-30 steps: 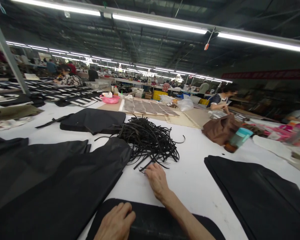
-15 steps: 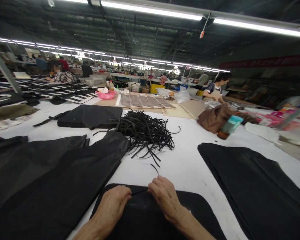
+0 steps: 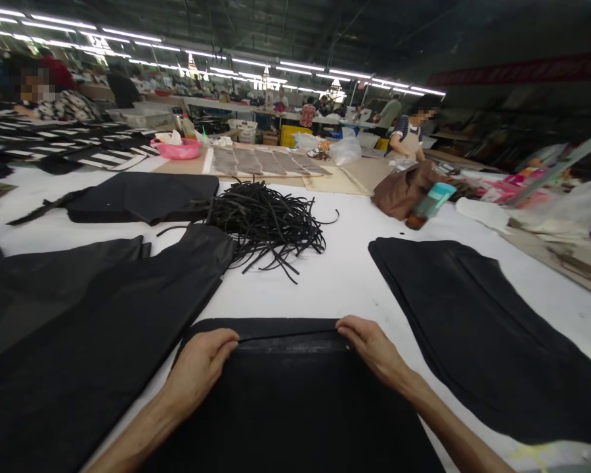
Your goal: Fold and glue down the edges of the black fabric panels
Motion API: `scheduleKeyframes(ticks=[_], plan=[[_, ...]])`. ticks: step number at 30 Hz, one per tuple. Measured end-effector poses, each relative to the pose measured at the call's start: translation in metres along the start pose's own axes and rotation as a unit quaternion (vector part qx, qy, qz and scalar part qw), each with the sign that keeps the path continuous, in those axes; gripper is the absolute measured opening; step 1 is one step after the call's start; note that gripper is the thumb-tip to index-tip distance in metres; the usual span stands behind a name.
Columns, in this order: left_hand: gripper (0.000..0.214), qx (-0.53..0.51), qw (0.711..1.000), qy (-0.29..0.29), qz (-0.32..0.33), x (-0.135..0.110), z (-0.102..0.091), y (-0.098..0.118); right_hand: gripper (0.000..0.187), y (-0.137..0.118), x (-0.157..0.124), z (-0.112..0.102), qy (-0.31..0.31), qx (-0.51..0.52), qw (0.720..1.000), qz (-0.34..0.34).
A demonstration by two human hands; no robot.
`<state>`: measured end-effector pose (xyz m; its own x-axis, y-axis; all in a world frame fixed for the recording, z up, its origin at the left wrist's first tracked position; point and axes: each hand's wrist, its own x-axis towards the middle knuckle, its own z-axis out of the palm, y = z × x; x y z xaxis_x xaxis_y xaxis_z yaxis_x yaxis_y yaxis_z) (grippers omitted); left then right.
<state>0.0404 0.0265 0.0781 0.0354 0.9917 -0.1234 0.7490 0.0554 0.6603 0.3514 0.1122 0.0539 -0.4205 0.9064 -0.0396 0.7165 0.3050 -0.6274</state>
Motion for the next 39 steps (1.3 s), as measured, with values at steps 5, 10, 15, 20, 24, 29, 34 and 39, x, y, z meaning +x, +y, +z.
scheduleKeyframes(ticks=[5,10,15,20,24,29,34,39], plan=[[0.027,-0.07,0.996,0.0,-0.05,0.009,0.003,-0.012,0.022,0.018,-0.004,-0.006,-0.021,0.059,0.993,0.098],[0.022,-0.213,0.964,-0.005,-0.161,0.015,0.012,-0.025,0.029,0.033,-0.006,-0.002,-0.043,0.138,0.97,0.194],[0.019,-0.221,0.955,0.019,-0.195,0.02,0.016,-0.032,0.036,0.039,-0.004,0.003,-0.071,0.161,0.954,0.242],[0.012,-0.188,0.962,0.016,-0.198,0.019,0.015,-0.036,0.035,0.04,-0.006,0.004,-0.082,0.162,0.962,0.206],[0.011,-0.153,0.967,0.018,-0.202,0.019,0.015,-0.035,0.034,0.044,-0.01,0.007,-0.089,0.154,0.962,0.205],[0.009,-0.127,0.968,0.018,-0.216,0.021,0.019,-0.037,0.037,0.046,-0.007,0.011,-0.082,0.128,0.96,0.234],[0.01,-0.114,0.967,0.012,-0.226,0.022,0.022,-0.042,0.041,0.037,-0.004,0.01,-0.07,0.113,0.96,0.247],[0.011,-0.082,0.973,0.009,-0.218,0.022,0.021,-0.04,0.042,0.029,-0.004,0.009,-0.056,0.105,0.96,0.254]])
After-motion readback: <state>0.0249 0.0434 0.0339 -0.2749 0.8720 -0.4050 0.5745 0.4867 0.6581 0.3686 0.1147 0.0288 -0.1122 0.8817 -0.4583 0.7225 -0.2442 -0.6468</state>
